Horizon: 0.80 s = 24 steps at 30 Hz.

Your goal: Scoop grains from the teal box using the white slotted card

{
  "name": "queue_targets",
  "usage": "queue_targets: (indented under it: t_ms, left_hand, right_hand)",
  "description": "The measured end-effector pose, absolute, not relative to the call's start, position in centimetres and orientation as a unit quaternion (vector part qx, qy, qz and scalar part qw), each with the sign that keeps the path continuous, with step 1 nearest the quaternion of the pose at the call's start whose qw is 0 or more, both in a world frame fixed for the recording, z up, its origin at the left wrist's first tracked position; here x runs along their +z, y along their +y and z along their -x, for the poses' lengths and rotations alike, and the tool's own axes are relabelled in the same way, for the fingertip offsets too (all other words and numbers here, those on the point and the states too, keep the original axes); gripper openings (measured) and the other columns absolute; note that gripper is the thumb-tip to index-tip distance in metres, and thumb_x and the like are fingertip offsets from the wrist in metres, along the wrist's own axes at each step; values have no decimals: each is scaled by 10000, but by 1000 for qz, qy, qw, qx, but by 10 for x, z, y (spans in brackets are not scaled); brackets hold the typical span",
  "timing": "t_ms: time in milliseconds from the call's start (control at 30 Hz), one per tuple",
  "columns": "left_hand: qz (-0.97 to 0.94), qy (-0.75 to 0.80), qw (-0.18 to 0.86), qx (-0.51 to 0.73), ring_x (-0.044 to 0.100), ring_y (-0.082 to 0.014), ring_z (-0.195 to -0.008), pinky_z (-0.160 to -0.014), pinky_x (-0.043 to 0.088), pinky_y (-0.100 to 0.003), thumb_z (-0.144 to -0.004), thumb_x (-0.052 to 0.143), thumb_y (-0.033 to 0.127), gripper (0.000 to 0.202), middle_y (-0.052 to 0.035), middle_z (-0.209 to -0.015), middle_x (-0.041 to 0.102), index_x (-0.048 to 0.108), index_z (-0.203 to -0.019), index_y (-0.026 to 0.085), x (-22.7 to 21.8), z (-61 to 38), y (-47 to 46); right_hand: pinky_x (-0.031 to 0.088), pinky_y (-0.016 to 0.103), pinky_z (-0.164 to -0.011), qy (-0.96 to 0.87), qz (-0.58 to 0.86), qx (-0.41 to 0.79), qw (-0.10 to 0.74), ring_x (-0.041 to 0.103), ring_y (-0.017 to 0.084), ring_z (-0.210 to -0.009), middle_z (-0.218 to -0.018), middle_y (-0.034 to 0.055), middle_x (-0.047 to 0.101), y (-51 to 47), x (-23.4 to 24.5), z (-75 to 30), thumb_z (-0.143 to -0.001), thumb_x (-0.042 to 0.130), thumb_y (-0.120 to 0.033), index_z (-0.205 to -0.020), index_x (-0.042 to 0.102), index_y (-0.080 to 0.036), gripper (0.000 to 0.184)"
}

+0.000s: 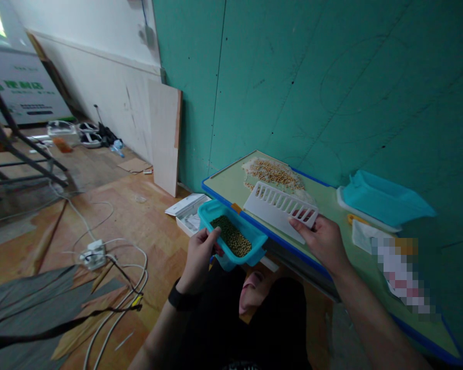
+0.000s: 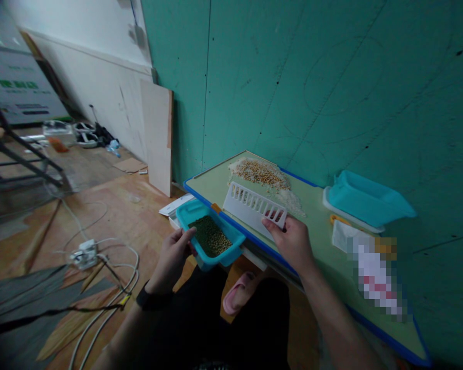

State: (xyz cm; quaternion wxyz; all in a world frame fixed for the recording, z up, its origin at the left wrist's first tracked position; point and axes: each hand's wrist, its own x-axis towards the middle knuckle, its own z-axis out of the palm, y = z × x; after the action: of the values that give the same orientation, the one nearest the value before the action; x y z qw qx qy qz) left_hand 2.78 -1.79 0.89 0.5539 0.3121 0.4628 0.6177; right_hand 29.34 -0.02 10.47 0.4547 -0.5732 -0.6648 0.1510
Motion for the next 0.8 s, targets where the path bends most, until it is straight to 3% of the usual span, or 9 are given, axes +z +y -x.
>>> queue_targets:
  t_ms: [300, 467, 567, 700, 800]
  left_hand:
    - [-311, 467, 553, 616, 539, -118, -408, -440, 413, -228, -730, 793, 479, 388, 23, -474, 580, 563, -609, 191, 9, -26, -17]
    - [-311, 461, 559, 615, 540, -119, -413, -447, 415, -228, -736, 792, 485, 390, 20, -477, 588, 570, -611, 191, 7, -26, -17]
    - [-314, 459, 563, 612, 528, -118, -398, -438, 408, -228, -735, 798, 488, 397, 16, -462, 589, 570, -602, 192, 1, -28, -19]
    - [-303, 454, 582, 603, 505, -114, -369, -419, 396, -223, -723, 807, 520, 426, 20, -430, 570, 572, -593, 190, -7, -34, -24]
    - [-298, 450, 599, 592, 519, -121, -373, -423, 416, -229, -676, 833, 550, 452, 17, -428, 569, 587, -582, 183, -10, -38, -30]
  right_hand:
    - [612, 357, -747, -673, 562, 157, 455, 770, 285, -857, -912, 84, 807, -6, 110, -288, -807, 739, -498, -901, 780, -182, 333]
    - [611, 321, -694, -675, 566, 41, 471, 773, 266, -782, -868, 88, 805, -22, 105, -273, -872, 691, -463, -899, 778, -195, 283]
    - [615, 295, -716, -732, 532, -53, 423, 776, 236, -757, -904, 91, 808, -34, 94, -250, -934, 623, -332, -1023, 783, -220, 215]
    - [613, 299, -886, -824, 434, -107, 348, 773, 203, -945, -1127, 73, 783, -34, 79, -214, -922, 504, -78, -1300, 679, -230, 444]
    - [605, 306, -925, -854, 411, -130, 290, 741, 209, -1077, -1256, 88, 736, -22, 76, -197, -896, 485, -31, -1365, 625, -191, 514]
